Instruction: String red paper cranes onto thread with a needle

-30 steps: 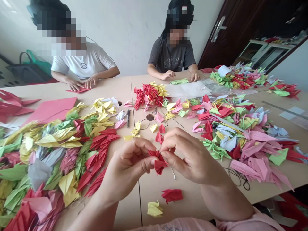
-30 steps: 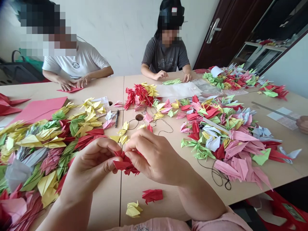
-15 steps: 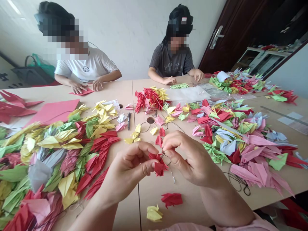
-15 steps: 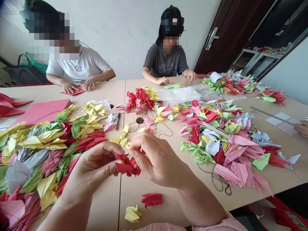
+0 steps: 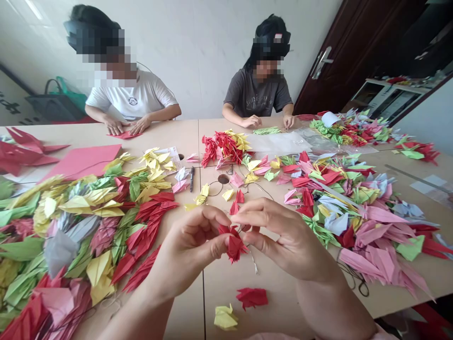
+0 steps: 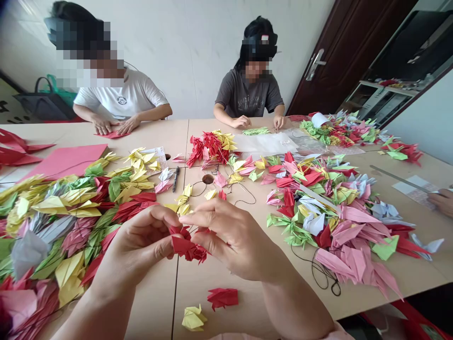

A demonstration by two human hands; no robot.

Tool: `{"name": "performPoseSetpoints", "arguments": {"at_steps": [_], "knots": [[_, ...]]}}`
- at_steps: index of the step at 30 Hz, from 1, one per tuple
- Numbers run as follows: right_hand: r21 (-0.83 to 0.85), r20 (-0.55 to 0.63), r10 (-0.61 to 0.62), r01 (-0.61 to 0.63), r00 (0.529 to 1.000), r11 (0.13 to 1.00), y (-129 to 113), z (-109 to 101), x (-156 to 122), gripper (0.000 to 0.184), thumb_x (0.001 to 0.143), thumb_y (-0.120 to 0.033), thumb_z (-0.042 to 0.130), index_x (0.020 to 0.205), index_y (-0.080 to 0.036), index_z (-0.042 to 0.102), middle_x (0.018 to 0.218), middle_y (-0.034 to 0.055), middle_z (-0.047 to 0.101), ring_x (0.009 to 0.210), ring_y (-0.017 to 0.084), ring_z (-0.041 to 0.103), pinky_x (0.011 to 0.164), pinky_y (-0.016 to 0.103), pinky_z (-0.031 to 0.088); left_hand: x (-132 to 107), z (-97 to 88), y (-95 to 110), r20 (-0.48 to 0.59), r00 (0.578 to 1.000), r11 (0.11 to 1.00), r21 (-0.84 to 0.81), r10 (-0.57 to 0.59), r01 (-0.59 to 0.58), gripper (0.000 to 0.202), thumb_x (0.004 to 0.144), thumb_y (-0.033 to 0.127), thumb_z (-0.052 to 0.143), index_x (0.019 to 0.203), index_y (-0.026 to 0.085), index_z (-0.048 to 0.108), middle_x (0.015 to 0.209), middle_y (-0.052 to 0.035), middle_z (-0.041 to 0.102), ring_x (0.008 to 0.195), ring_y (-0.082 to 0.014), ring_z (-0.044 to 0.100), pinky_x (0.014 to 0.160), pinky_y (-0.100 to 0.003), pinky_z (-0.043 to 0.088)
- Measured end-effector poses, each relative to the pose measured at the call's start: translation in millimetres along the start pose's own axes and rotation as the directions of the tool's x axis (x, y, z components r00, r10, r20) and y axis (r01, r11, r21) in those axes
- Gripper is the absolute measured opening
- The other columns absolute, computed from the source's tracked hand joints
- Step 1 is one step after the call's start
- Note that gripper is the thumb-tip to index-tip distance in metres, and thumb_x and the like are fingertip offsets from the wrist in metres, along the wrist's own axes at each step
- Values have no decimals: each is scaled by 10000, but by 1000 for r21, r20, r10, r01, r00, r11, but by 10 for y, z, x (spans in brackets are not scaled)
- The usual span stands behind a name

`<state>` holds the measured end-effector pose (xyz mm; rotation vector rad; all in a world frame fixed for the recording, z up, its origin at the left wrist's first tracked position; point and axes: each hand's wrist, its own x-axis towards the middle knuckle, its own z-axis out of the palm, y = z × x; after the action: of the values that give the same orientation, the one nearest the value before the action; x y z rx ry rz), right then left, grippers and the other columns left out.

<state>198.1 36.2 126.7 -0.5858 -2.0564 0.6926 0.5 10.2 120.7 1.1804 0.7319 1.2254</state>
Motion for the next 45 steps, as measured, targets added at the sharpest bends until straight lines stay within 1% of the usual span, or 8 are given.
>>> {"name": "performPoseSetpoints", "arguments": {"at_steps": [11, 20, 24, 27, 29, 35, 41, 45], "knots": [[3, 9, 51, -51, 999, 999, 14, 32, 29, 58, 918, -186, 644, 934, -159, 692, 798, 39, 690, 704, 131, 645, 612, 238, 505, -9, -26, -35, 23, 999, 998, -58, -34, 35, 130, 806, 190, 763, 895, 176, 670, 703, -9, 670, 586, -96, 634, 522, -153, 496], [57, 37, 110, -112, 993, 992, -21, -4, 26, 76, 923, -160, 589, 861, -169, 633, 761, 12, 623, 688, 119, 582, 629, 243, 460, 17, -52, -74, 20, 998, 997, -40, -66, 66, 122, 830, 255, 741, 903, 189, 669, 696, 2, 610, 565, -85, 546, 520, -160, 471], [51, 10, 113, -113, 994, 992, -18, 17, 27, 87, 931, -171, 588, 851, -159, 618, 748, 0, 596, 681, 102, 557, 636, 231, 435, 17, -62, -109, 69, 997, 996, -88, -28, 34, 193, 913, 363, 638, 1052, 231, 651, 806, -8, 624, 687, -96, 571, 637, -176, 501], [41, -29, 150, -149, 988, 988, -14, 40, 32, 107, 935, -176, 583, 832, -162, 607, 732, -9, 580, 670, 96, 542, 638, 229, 431, 15, -53, -141, 138, 990, 996, -94, 0, 13, 440, 835, 447, 716, 1212, 272, 573, 1008, -37, 642, 908, -149, 604, 791, -227, 521], [35, -55, 165, -163, 985, 986, -13, 53, 32, 106, 935, -177, 581, 832, -167, 605, 739, -6, 589, 686, 101, 551, 650, 234, 438, 24, -37, -157, 154, 988, 996, -78, -24, 37, 499, 783, 370, 790, 1220, 286, 563, 1096, -41, 631, 1019, -170, 590, 832, -229, 515], [72, -106, 205, -198, 973, 978, -12, 65, 15, 97, 935, -173, 577, 846, -195, 605, 743, -22, 596, 688, 97, 543, 649, 231, 436, 57, 0, -170, 158, 981, 984, -118, -116, 135, 158, 906, 254, 665, 1056, 224, 626, 882, -7, 625, 750, -88, 568, 677, -177, 489], [287, -129, 311, -265, 942, 921, 30, 66, -2, 107, 954, -246, 574, 856, -212, 601, 734, -36, 573, 632, 82, 523, 575, 202, 434, 16, -30, -186, 205, 961, 971, -105, -188, 213, 143, 970, 321, 559, 1046, 211, 608, 809, -17, 656, 714, -112, 604, 660, -223, 479], [315, -116, 348, -298, 930, 901, 47, 74, -2, 106, 946, -262, 595, 855, -211, 617, 731, -35, 588, 618, 79, 522, 569, 198, 435, 27, -15, -170, 199, 969, 971, -160, -143, 176, 177, 896, 333, 674, 1016, 215, 622, 797, 12, 609, 669, -77, 565, 616, -180, 455]]}}
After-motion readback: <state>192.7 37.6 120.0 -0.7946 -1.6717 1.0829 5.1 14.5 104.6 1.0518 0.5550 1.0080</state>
